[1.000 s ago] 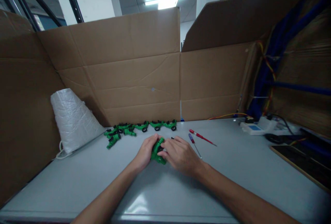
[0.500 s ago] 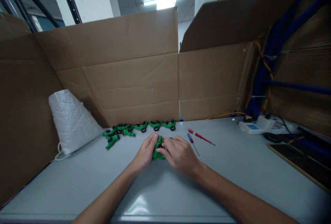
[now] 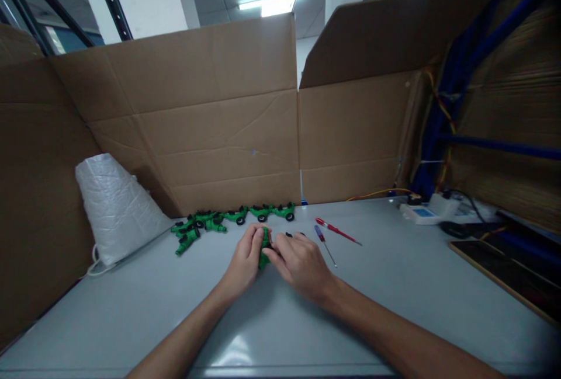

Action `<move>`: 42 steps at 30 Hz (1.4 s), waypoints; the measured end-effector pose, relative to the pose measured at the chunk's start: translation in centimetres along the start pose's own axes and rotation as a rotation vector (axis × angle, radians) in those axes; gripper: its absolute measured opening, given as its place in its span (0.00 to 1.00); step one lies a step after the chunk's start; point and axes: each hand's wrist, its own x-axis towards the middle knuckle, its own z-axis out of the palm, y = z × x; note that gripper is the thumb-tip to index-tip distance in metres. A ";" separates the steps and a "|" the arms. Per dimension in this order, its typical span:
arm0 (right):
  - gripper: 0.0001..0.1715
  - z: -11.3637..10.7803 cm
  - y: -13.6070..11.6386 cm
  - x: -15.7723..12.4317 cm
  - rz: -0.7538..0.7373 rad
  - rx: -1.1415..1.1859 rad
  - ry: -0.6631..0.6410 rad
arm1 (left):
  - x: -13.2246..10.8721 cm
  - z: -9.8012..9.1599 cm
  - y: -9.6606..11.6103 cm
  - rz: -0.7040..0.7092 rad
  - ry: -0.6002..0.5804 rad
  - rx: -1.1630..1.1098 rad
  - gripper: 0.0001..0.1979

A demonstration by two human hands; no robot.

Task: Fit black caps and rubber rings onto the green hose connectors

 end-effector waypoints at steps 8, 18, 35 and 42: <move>0.18 -0.2 -0.3 0.0 0.027 0.024 -0.002 | -0.2 0.0 0.5 0.031 0.032 0.048 0.16; 0.16 -0.9 0.3 0.6 0.242 0.101 -0.127 | 0.3 0.4 -0.2 -0.078 0.021 -0.148 0.18; 0.16 0.5 0.5 0.5 0.523 0.629 -0.233 | 0.6 -0.5 -0.6 0.018 0.046 -0.053 0.15; 0.16 1.6 1.2 0.3 0.564 0.872 -0.224 | 0.9 -0.6 -0.4 -0.058 0.077 -0.138 0.18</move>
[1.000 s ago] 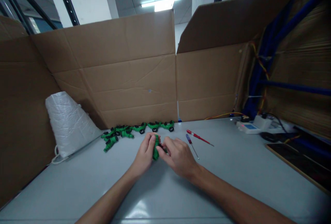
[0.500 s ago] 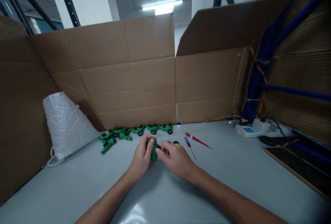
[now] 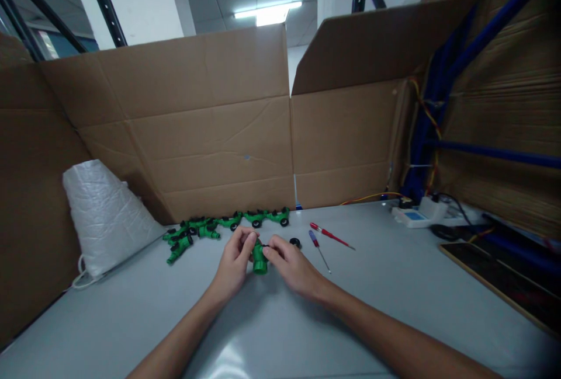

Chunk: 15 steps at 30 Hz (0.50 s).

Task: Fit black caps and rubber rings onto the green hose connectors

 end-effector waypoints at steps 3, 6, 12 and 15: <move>0.16 -0.2 0.1 0.0 -0.026 0.005 -0.016 | 0.0 0.1 0.3 -0.020 0.011 -0.014 0.19; 0.15 -0.4 -0.3 -0.2 -0.058 -0.027 -0.020 | -0.1 0.1 0.7 -0.067 0.019 -0.041 0.20; 0.11 -1.0 -2.1 -0.6 -0.100 -0.154 -0.024 | -0.2 0.0 1.0 -0.183 0.020 -0.109 0.22; 0.09 -1.3 -2.5 -0.7 -0.165 -0.251 -0.036 | -0.1 0.0 0.6 -0.220 -0.008 -0.117 0.23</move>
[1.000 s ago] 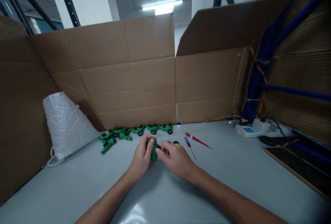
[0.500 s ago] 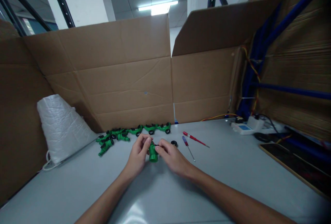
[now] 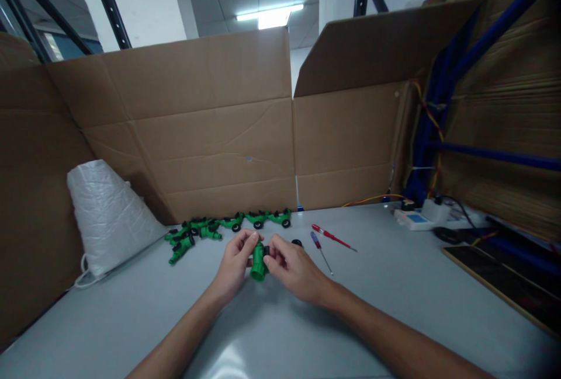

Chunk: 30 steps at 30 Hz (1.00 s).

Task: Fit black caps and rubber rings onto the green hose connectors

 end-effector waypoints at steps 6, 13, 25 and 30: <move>0.07 -0.6 0.2 -0.1 -0.127 -0.160 -0.039 | 0.2 0.1 -0.4 0.001 -0.048 -0.011 0.22; 0.05 -0.9 -0.4 -0.1 -0.193 -0.265 -0.060 | 0.3 0.0 -0.5 0.042 -0.069 -0.026 0.22; 0.10 0.1 0.3 -0.1 -0.086 -0.311 0.055 | 0.4 -0.1 -0.4 0.078 0.101 -0.034 0.23; 0.17 0.4 1.3 0.2 0.051 -0.344 0.107 | 0.3 -0.4 0.4 0.202 0.251 -0.068 0.21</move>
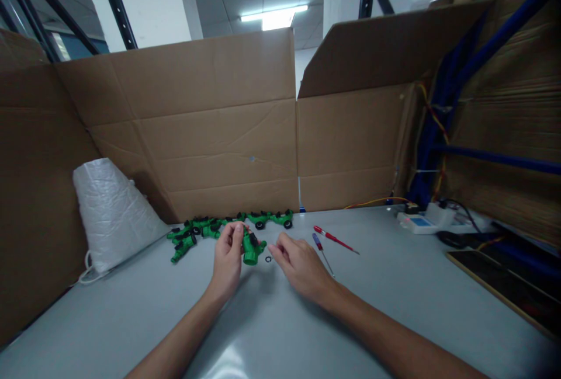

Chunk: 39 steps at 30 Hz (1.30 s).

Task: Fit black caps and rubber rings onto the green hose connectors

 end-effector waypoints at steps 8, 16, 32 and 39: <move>0.08 0.4 0.7 -0.1 -0.007 0.140 -0.055 | 0.0 0.2 -0.5 -0.036 -0.090 -0.119 0.21; 0.11 -0.3 0.2 -0.3 -0.149 0.096 -0.073 | 0.2 0.2 -0.5 -0.103 -0.079 -0.225 0.22; 0.02 -1.8 2.5 0.4 -0.198 0.006 -0.289 | 0.9 -0.7 -2.3 -0.177 -0.117 0.042 0.28; 0.06 -1.9 3.9 1.4 0.035 0.381 -0.260 | 1.9 -1.9 -5.1 -0.263 -0.235 0.205 0.33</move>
